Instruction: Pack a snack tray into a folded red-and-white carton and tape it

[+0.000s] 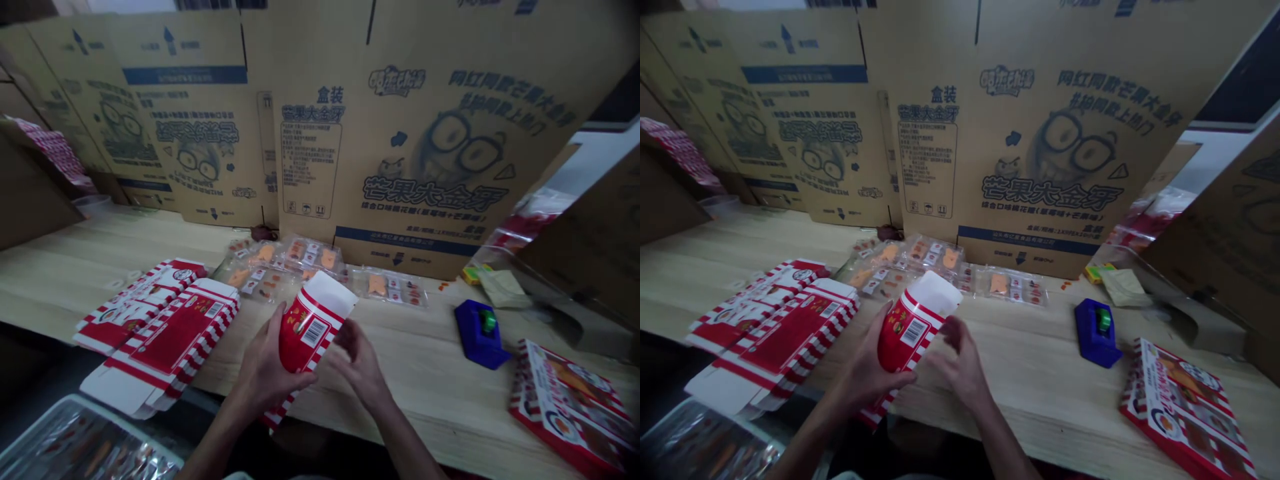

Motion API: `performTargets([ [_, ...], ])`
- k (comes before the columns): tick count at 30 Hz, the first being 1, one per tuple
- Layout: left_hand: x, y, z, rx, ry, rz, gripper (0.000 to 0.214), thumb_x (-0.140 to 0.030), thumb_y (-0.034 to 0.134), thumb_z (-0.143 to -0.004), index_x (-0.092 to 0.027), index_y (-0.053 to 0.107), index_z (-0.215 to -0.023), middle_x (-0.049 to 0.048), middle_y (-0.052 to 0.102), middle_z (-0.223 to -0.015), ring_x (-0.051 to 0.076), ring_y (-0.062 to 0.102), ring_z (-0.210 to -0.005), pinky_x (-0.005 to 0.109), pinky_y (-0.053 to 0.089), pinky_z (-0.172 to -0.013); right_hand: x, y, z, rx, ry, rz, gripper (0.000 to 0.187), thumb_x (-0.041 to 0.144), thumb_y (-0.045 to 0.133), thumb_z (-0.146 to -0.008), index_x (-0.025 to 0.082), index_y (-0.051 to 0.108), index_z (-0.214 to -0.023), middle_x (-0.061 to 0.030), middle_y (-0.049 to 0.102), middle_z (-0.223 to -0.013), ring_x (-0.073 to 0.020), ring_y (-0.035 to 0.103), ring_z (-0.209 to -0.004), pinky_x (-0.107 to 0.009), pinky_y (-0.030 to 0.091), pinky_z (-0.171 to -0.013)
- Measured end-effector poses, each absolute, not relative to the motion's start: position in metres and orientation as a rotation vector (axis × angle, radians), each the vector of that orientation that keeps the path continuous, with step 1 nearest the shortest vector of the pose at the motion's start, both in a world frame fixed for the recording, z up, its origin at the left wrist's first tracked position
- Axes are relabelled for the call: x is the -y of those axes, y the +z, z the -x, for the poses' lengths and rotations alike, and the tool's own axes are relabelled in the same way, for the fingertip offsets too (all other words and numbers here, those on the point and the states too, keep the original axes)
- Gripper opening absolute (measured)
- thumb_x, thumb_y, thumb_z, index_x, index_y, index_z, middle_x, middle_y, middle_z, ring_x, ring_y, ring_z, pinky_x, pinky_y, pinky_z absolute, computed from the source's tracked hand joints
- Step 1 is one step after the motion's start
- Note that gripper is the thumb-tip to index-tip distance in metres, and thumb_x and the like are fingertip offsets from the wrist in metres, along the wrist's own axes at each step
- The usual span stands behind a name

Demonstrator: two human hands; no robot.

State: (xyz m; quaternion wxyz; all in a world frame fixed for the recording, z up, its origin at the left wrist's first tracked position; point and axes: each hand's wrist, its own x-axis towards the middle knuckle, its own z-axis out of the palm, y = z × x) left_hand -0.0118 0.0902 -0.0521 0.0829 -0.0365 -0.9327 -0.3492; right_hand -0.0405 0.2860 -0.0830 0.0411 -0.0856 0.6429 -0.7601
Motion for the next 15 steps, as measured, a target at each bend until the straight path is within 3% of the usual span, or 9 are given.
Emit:
performTargets([
  [2,-0.101,-0.051,0.012,2.730,-1.076,0.117,0.120,-0.043,0.081,-0.054,-0.018,0.011,-0.149,0.0201,0.048,-0.137,0.037,0.048,-0.124,0.052,0.045,-0.099,-0.279,-0.089,0.033,-1.684,-2.322,0.342,0.062,0.041,0.080,-0.067,0.022,0.053,-0.120,-0.0119,0.063,-0.123,-0.0283,0.060,-0.111,-0.043,0.048,-0.094],
  [5,-0.111,-0.052,0.010,2.687,-1.138,0.077,0.112,-0.039,0.081,-0.056,-0.017,0.019,-0.147,0.0208,0.049,-0.136,0.037,0.048,-0.125,0.054,0.043,-0.101,-0.277,-0.089,0.027,-1.532,-2.392,0.314,0.051,0.037,0.079,-0.070,0.022,0.058,-0.114,-0.0088,0.067,-0.117,-0.0261,0.063,-0.106,-0.040,0.050,-0.093],
  [9,-0.104,-0.052,0.012,2.581,-1.533,0.029,0.089,-0.031,0.076,-0.065,-0.019,0.033,-0.141,0.0150,0.055,-0.133,0.030,0.055,-0.120,0.044,0.049,-0.097,-0.290,-0.082,0.030,-1.631,-2.373,0.252,0.036,0.033,0.078,-0.071,0.020,0.066,-0.102,-0.0056,0.073,-0.103,-0.0234,0.067,-0.093,-0.037,0.053,-0.085],
  [12,-0.098,-0.053,0.014,2.495,-1.832,-0.139,0.066,-0.032,0.079,-0.062,-0.017,0.054,-0.121,0.0112,0.068,-0.112,0.029,0.066,-0.100,0.041,0.055,-0.087,-0.297,-0.083,0.035,-1.674,-2.326,0.233,0.026,0.034,0.077,-0.072,0.018,0.071,-0.092,-0.0051,0.074,-0.092,-0.0211,0.068,-0.081,-0.033,0.054,-0.075],
  [15,-0.099,-0.060,0.015,2.269,-2.271,-0.374,0.045,-0.037,0.078,-0.064,-0.014,0.064,-0.099,0.0090,0.074,-0.090,0.027,0.070,-0.079,0.040,0.058,-0.072,-0.297,-0.092,0.038,-1.647,-2.299,0.198,0.023,0.035,0.076,-0.072,0.017,0.072,-0.086,-0.0040,0.075,-0.083,-0.0182,0.066,-0.071,-0.028,0.052,-0.065],
])
